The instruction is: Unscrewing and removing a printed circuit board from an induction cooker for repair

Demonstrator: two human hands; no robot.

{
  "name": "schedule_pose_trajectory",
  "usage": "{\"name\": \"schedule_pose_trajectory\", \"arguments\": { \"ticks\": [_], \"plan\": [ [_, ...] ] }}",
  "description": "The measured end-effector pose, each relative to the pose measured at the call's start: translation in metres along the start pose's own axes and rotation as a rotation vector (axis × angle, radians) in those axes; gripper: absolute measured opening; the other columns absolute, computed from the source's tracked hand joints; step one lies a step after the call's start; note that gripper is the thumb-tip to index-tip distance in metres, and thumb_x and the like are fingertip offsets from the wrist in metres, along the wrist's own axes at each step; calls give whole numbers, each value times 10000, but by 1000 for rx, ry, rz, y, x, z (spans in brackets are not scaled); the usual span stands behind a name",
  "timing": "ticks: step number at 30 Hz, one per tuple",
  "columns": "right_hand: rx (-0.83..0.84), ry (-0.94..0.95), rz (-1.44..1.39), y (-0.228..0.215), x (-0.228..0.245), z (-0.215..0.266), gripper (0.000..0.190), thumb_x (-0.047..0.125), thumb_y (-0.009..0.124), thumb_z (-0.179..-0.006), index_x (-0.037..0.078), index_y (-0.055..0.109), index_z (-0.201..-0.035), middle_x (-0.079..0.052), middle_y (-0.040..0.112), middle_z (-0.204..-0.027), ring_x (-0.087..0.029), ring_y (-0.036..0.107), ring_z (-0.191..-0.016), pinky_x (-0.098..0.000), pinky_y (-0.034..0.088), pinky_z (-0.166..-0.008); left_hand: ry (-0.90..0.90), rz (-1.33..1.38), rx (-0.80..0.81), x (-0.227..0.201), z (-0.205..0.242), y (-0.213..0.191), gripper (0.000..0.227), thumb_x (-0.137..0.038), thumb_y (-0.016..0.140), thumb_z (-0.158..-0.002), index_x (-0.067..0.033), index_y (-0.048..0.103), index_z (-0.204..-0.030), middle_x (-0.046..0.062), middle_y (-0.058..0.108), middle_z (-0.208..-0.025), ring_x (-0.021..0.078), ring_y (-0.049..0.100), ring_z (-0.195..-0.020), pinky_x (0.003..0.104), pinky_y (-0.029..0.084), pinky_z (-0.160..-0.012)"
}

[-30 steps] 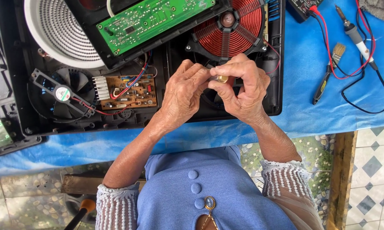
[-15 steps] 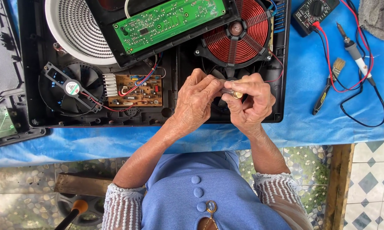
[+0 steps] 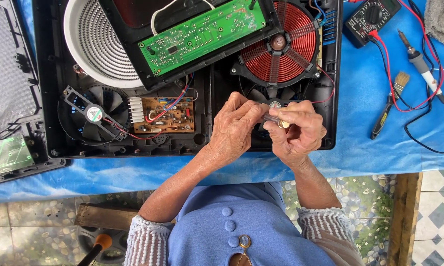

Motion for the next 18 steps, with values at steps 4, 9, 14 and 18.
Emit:
{"name": "schedule_pose_trajectory", "arguments": {
  "ticks": [4,9,14,18],
  "plan": [
    [41,-38,63,9,0,-8,337,145,872,-915,-88,633,-966,-174,719,-849,-287,646,-687,-363,565,-635,-14,-49,-41,1,3,-5,206,-57,512,-1027,-104,647,-1174,32,569,-863,273,561,-865,350,521,-713],
    [72,-43,78,21,5,-17,341,148,891,-906,-78,640,-955,-177,725,-828,-283,653,-680,-366,576,-634,-20,-36,-86,9,10,-5,252,-60,574,-1012,-76,627,-1258,75,601,-910,308,590,-883,374,550,-714],
    [94,-31,98,24,11,-18,351,124,910,-894,-120,661,-936,-200,691,-803,-259,586,-620,-351,525,-560,-1,-118,-145,12,15,-3,224,-72,607,-988,-61,636,-1210,76,585,-873,292,575,-820,363,529,-682],
    [163,14,36,25,21,-30,209,62,867,-919,-83,722,-964,-150,634,-792,-195,492,-580,-328,481,-524,-27,-127,-114,15,20,1,251,-54,599,-952,-85,621,-1200,54,562,-846,293,598,-854,384,536,-675]
  ]
}}
Point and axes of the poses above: each hand's wrist, its own z-axis away from the middle knuckle, its own y-axis out of the palm, x = y × z, the point moved 5 cm from there along -z, towards the middle knuckle
